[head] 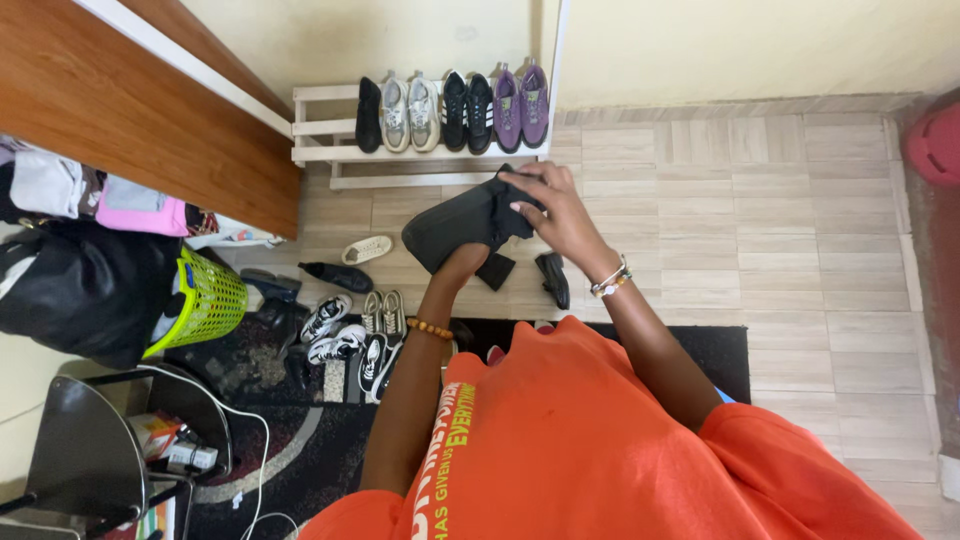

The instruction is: The person wipes and polishes a black shoe with a dark cloth. They hold the shoe, rubbing the cloth over the toe, sides, and heel, then place the shoe onto a white rack alongside other footwear.

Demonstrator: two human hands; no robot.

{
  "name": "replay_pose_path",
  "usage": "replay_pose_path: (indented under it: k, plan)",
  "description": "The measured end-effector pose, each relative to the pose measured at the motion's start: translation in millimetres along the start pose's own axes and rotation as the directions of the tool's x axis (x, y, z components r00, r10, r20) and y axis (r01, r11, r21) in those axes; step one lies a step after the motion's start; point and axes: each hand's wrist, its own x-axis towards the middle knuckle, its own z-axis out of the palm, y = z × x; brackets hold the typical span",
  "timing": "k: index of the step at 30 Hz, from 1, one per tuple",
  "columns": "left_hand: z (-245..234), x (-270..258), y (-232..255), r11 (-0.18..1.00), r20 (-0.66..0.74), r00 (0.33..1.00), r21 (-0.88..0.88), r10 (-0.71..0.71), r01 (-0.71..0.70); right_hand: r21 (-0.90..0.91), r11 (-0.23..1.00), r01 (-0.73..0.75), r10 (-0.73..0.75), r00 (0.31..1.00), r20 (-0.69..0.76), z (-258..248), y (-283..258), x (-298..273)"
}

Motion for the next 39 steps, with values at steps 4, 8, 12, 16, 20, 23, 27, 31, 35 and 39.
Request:
replay_pose_path:
  k: [4,8,12,16,20,23,27,31,35,39]
  plan:
    - [3.9,15.3,-34.7,0.997,0.083,0.995,0.025,0.064,-0.066,-0.041,0.991,0.129,-0.13,0.991,-0.026,18.8,-9.4,-1.7]
    - [-1.2,14.6,-107.9,0.902,0.201,0.889,-0.23,0.412,-0.366,0.022,0.959,0.281,-0.282,0.955,0.09,35.1,-44.1,-3.4]
    - [9.1,44.6,-133.1,0.896,0.235,0.868,-0.036,0.439,-0.443,0.017,0.943,0.332,-0.331,0.935,0.128,38.7,-56.5,-3.1]
    - [22.4,40.9,-71.0,0.905,0.114,0.898,-0.036,0.425,-0.424,-0.13,0.949,0.289,-0.29,0.957,0.009,29.5,-25.1,-1.2]
    - [14.8,4.9,26.4,0.882,-0.051,0.88,0.029,0.472,-0.471,-0.231,0.955,0.187,-0.224,0.964,-0.144,2.3,9.4,-5.4]
    - [3.1,-19.4,66.2,0.773,-0.03,0.814,0.336,0.58,-0.538,-0.237,0.965,0.116,-0.156,0.975,-0.155,-14.1,9.7,-5.7]
    - [-3.2,-34.2,78.4,0.675,0.088,0.908,0.64,0.41,-0.367,-0.187,0.947,0.26,-0.277,0.958,-0.076,-13.7,-16.9,0.8]
    - [1.3,-26.1,32.6,0.805,0.127,0.935,0.478,0.331,-0.35,-0.049,0.998,0.028,-0.023,0.993,0.115,13.4,-59.3,0.5]
    - [0.6,-22.7,-9.5,0.896,0.169,0.944,0.303,0.284,-0.324,0.071,0.96,0.27,-0.276,0.956,0.102,31.9,-81.9,-3.5]
    - [-4.3,-39.3,8.5,0.876,0.141,0.955,0.381,0.26,-0.295,-0.029,0.955,0.296,-0.296,0.955,0.029,34.4,-66.7,-12.6]
